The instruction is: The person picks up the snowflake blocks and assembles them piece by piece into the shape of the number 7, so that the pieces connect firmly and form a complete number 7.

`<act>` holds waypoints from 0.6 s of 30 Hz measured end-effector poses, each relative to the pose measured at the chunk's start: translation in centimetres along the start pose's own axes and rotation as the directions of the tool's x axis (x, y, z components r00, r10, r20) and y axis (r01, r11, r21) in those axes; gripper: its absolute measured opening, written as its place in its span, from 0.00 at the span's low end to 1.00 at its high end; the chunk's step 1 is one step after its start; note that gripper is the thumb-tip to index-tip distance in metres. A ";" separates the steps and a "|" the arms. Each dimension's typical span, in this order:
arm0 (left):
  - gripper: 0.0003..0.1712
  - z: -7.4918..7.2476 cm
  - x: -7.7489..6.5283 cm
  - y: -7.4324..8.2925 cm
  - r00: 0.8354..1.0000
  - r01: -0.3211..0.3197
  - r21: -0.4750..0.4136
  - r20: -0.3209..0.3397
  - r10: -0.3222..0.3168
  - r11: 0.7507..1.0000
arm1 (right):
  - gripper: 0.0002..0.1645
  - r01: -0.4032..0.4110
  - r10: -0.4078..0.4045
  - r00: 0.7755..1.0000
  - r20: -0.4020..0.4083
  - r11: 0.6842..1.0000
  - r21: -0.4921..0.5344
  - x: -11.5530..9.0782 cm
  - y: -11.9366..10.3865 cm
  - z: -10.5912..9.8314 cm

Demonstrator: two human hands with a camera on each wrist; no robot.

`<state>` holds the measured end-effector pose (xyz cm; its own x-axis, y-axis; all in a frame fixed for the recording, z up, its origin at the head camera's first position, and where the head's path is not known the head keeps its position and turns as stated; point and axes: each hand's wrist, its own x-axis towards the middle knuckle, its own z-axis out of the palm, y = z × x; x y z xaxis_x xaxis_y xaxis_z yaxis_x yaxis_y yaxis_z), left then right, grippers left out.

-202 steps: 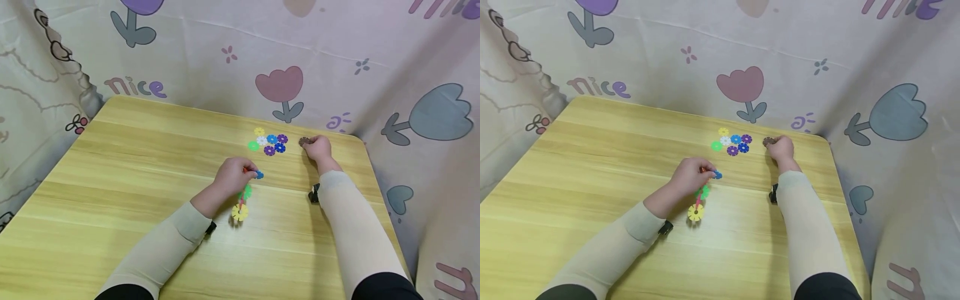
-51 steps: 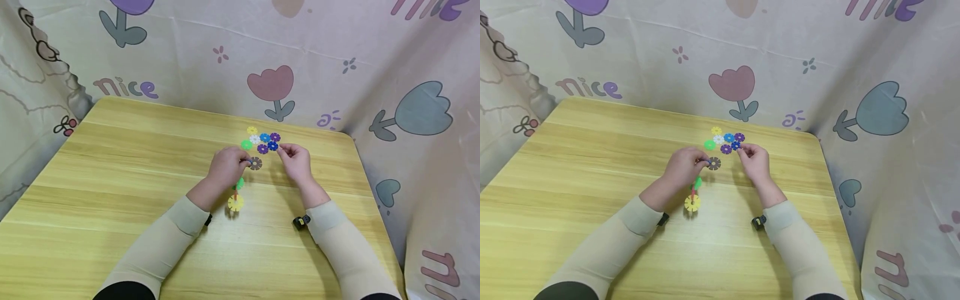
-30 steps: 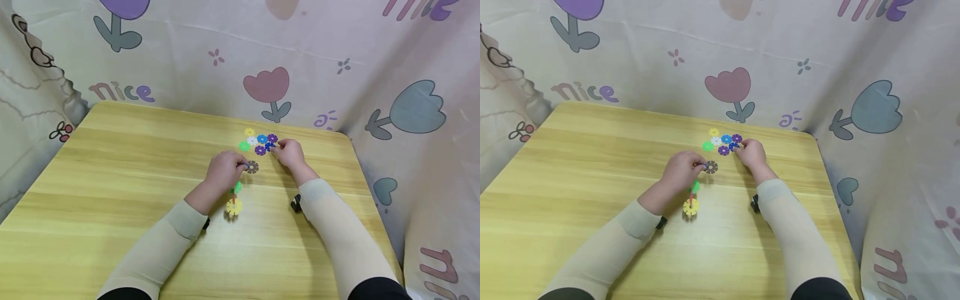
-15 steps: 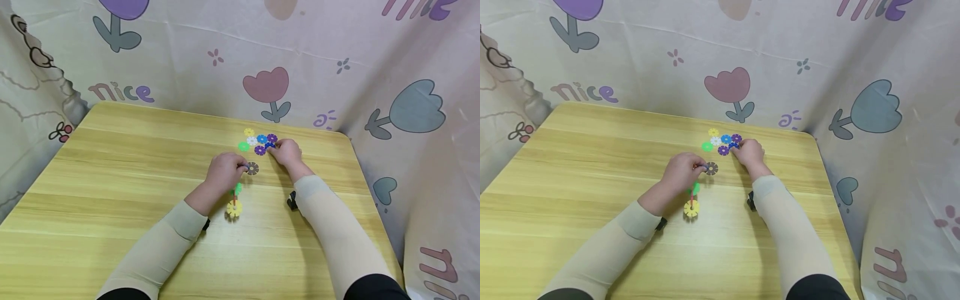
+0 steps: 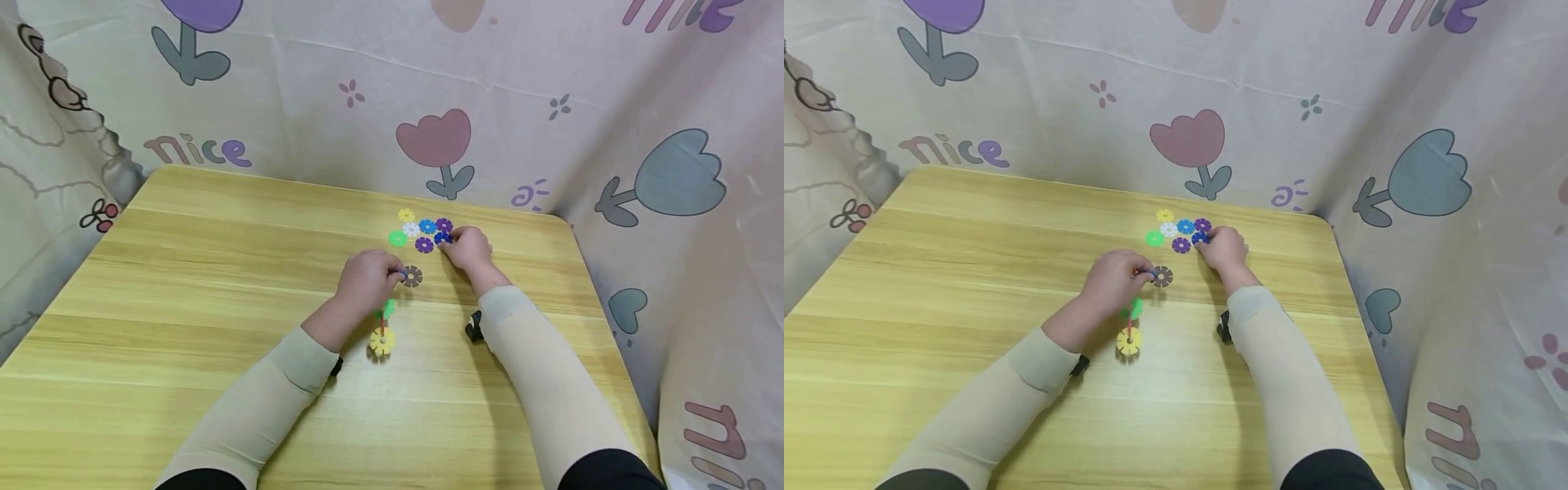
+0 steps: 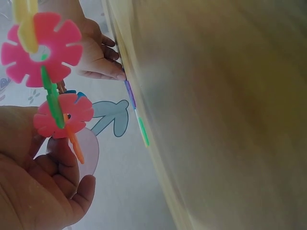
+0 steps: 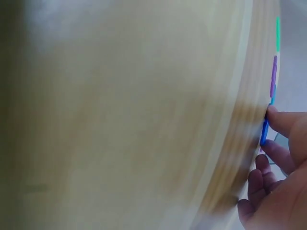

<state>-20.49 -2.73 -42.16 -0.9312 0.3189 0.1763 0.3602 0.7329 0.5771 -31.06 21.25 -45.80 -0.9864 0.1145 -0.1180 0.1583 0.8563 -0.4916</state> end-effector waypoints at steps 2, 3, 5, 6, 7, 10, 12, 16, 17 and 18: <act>0.05 0.0 0.0 0.0 1.000 0.000 0.002 -0.001 0.000 1.000 | 0.31 0.000 0.000 1.000 -0.005 1.000 0.011 0.0 0.0 0.0; 0.05 0.0 0.0 -0.1 1.000 0.000 0.004 -0.001 0.000 1.000 | 0.31 0.000 0.001 1.000 -0.011 1.000 0.019 0.0 0.0 0.0; 0.05 0.0 0.0 0.0 1.000 0.001 0.005 0.001 -0.001 1.000 | 0.30 -0.003 0.004 1.000 -0.026 0.999 0.047 -0.1 0.1 0.0; 0.05 0.0 0.0 0.0 1.000 0.003 0.006 0.002 -0.003 1.000 | 0.30 -0.002 0.004 0.999 -0.035 0.998 0.064 -0.2 0.1 0.0; 0.05 0.0 0.0 0.0 1.000 0.006 0.005 0.003 -0.006 1.000 | 0.30 -0.002 0.005 0.999 -0.042 0.997 0.078 -0.2 0.1 0.0; 0.05 0.0 -0.1 0.1 1.000 0.010 0.005 0.005 -0.010 1.000 | 0.28 -0.003 0.010 0.998 -0.056 0.993 0.121 -0.4 0.1 0.0; 0.05 0.0 -0.1 0.1 1.000 0.009 0.004 0.006 -0.009 1.000 | 0.27 -0.002 0.010 0.998 -0.058 0.991 0.133 -0.5 0.0 0.0; 0.05 0.0 -0.1 0.1 1.000 0.006 0.006 0.005 -0.006 1.000 | 0.21 0.012 0.000 0.997 -0.074 0.988 0.153 -0.6 0.0 0.0; 0.05 -0.1 -0.1 0.1 1.000 0.006 0.006 0.005 -0.006 1.000 | 0.19 0.015 -0.002 0.997 -0.078 0.986 0.163 -0.6 0.0 0.0; 0.05 -0.1 -0.1 0.1 1.000 0.006 0.008 0.007 -0.006 1.000 | 0.17 0.020 -0.005 0.996 -0.084 0.984 0.179 -0.7 0.0 0.0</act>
<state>-20.37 -2.75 -42.06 -0.9331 0.3183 0.1672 0.3547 0.7395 0.5721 -30.39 21.17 -45.76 -0.9874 0.1522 -0.0431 0.1442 0.7543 -0.6405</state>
